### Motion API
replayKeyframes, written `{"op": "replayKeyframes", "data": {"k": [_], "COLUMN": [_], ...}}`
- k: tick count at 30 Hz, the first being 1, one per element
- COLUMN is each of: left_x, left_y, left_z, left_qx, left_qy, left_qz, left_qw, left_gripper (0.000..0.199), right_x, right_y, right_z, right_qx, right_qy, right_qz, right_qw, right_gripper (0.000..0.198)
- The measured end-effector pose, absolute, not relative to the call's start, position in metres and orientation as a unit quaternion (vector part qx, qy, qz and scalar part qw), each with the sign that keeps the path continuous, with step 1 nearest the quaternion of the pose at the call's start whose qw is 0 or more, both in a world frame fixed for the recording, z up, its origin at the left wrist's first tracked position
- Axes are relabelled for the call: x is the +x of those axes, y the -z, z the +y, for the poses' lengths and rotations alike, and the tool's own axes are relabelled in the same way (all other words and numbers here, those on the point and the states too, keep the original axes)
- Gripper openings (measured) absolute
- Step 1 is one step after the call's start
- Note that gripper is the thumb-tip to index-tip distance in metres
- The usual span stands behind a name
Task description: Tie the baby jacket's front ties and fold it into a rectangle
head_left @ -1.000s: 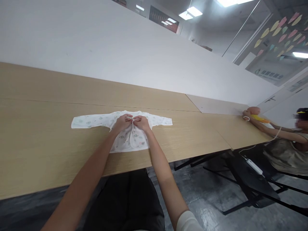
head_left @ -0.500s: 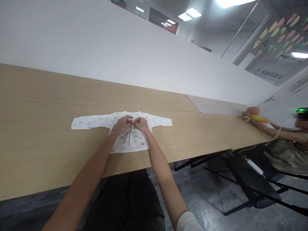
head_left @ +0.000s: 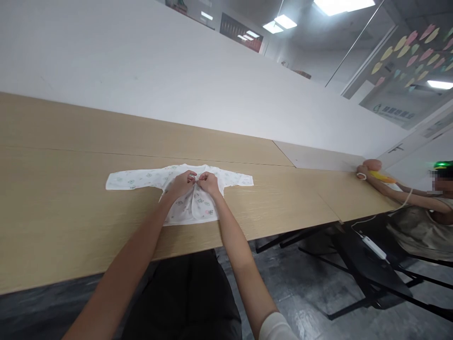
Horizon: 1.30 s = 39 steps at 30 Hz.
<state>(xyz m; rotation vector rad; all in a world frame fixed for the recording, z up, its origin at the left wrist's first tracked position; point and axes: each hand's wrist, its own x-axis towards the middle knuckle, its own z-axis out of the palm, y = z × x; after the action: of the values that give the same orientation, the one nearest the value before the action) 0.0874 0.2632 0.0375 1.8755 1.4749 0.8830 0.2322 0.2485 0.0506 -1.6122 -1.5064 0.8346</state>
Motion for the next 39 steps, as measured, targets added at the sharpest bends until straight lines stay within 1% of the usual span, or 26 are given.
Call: {"op": "replayKeyframes", "data": {"k": [8, 15, 17, 21, 23, 25, 27, 30, 33, 36, 39], "left_x": [0.087, 0.085, 0.085, 0.084, 0.084, 0.083, 0.082, 0.08, 0.079, 0.08, 0.081], "left_y": [-0.039, -0.035, -0.034, -0.035, -0.036, -0.037, -0.037, -0.036, -0.035, -0.034, -0.036], "left_z": [0.261, 0.262, 0.264, 0.266, 0.265, 0.265, 0.265, 0.267, 0.269, 0.269, 0.267], "left_qx": [0.716, 0.709, 0.707, 0.722, 0.724, 0.719, 0.715, 0.715, 0.727, 0.743, 0.747], "left_qy": [-0.318, -0.326, -0.334, -0.347, -0.352, -0.349, -0.337, -0.312, -0.298, -0.298, -0.31], "left_qz": [0.55, 0.554, 0.545, 0.5, 0.493, 0.499, 0.51, 0.528, 0.532, 0.525, 0.519], "left_qw": [0.29, 0.289, 0.303, 0.329, 0.33, 0.334, 0.339, 0.335, 0.315, 0.29, 0.276], "left_gripper": [0.033, 0.036, 0.035, 0.032, 0.034, 0.038, 0.04, 0.044, 0.047, 0.048, 0.049], "right_x": [0.234, 0.236, 0.237, 0.243, 0.246, 0.247, 0.245, 0.239, 0.233, 0.232, 0.233], "right_y": [-0.052, -0.05, -0.049, -0.055, -0.061, -0.066, -0.071, -0.074, -0.074, -0.07, -0.063], "right_z": [0.247, 0.249, 0.25, 0.248, 0.245, 0.24, 0.234, 0.229, 0.228, 0.231, 0.236], "right_qx": [-0.626, -0.618, -0.635, -0.678, -0.674, -0.649, -0.624, -0.624, -0.625, -0.63, -0.646], "right_qy": [-0.362, -0.427, -0.417, -0.313, -0.301, -0.337, -0.369, -0.343, -0.304, -0.268, -0.245], "right_qz": [-0.567, -0.525, -0.524, -0.56, -0.596, -0.636, -0.665, -0.69, -0.709, -0.714, -0.694], "right_qw": [0.394, 0.4, 0.385, 0.359, 0.317, 0.245, 0.178, 0.131, 0.12, 0.147, 0.203], "right_gripper": [0.013, 0.015, 0.013, 0.003, 0.024, 0.042, 0.048, 0.046, 0.039, 0.023, 0.004]}}
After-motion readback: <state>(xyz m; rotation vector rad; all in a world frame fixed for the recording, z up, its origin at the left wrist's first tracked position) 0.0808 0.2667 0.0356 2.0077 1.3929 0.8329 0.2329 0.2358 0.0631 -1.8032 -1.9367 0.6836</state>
